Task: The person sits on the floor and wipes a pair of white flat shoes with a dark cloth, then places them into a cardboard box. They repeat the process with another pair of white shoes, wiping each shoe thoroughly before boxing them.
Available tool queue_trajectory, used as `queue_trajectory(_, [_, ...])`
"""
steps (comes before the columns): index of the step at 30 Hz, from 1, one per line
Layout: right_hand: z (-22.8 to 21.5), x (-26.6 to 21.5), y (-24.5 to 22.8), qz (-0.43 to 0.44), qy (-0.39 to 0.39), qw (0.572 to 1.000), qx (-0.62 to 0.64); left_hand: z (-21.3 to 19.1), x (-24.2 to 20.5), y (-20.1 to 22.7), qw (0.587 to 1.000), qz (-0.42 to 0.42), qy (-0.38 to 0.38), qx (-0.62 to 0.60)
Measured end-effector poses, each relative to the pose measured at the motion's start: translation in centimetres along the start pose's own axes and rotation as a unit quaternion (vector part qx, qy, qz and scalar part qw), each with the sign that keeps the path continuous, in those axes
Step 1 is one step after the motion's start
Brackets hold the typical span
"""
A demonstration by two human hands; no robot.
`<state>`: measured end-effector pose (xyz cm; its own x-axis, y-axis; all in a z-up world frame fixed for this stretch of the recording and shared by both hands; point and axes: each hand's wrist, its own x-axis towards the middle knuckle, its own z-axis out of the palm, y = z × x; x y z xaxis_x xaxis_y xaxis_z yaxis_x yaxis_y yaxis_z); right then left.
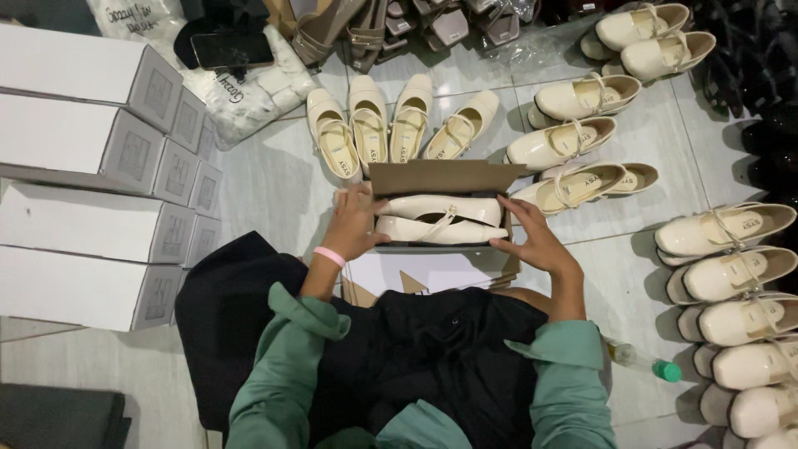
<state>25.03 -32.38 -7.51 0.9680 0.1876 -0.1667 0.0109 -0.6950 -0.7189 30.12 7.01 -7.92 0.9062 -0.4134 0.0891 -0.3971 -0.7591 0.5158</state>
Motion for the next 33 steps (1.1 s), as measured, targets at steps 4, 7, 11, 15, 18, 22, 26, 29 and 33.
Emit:
queue_trajectory(4, [0.2, 0.8, 1.1, -0.005, -0.008, 1.000, -0.022, 0.8, 0.3, 0.7, 0.998, -0.053, -0.016, -0.019])
queue_trajectory(7, [0.5, 1.7, 1.7, 0.014, -0.019, 1.000, 0.015, 1.0, 0.4, 0.5, 0.996, -0.082, -0.036, -0.020])
queue_trajectory(11, [0.5, 2.2, 1.4, 0.062, -0.024, 0.996, 0.063, 1.6, -0.2, -0.3, 0.995, -0.051, -0.007, -0.086])
queue_trajectory(15, [0.1, 1.6, -0.1, 0.069, -0.013, 0.987, 0.143, 2.8, -0.5, -0.9, 0.980, -0.061, -0.004, -0.191])
queue_trajectory(18, [1.0, 0.4, -1.3, 0.103, 0.014, 0.984, 0.142, 3.7, -1.0, -2.1, 0.926, -0.157, -0.002, -0.344])
queue_trajectory(22, [1.3, -0.3, -1.0, 0.117, -0.020, 0.960, 0.253, 3.2, -1.6, -5.8, 0.885, -0.099, -0.050, -0.452])
queue_trajectory(26, [2.3, -1.3, 0.8, -0.048, -0.074, 0.959, 0.269, 2.7, -2.9, -7.9, 0.856, -0.101, -0.100, -0.497])
queue_trajectory(29, [2.5, -0.5, 1.3, 0.049, -0.084, 0.982, 0.160, 1.5, -2.9, -6.8, 0.904, -0.118, -0.101, -0.397])
queue_trajectory(33, [1.7, 0.4, 0.9, -0.045, -0.095, 0.994, -0.020, -0.4, -2.1, -3.6, 0.992, -0.080, -0.078, -0.053])
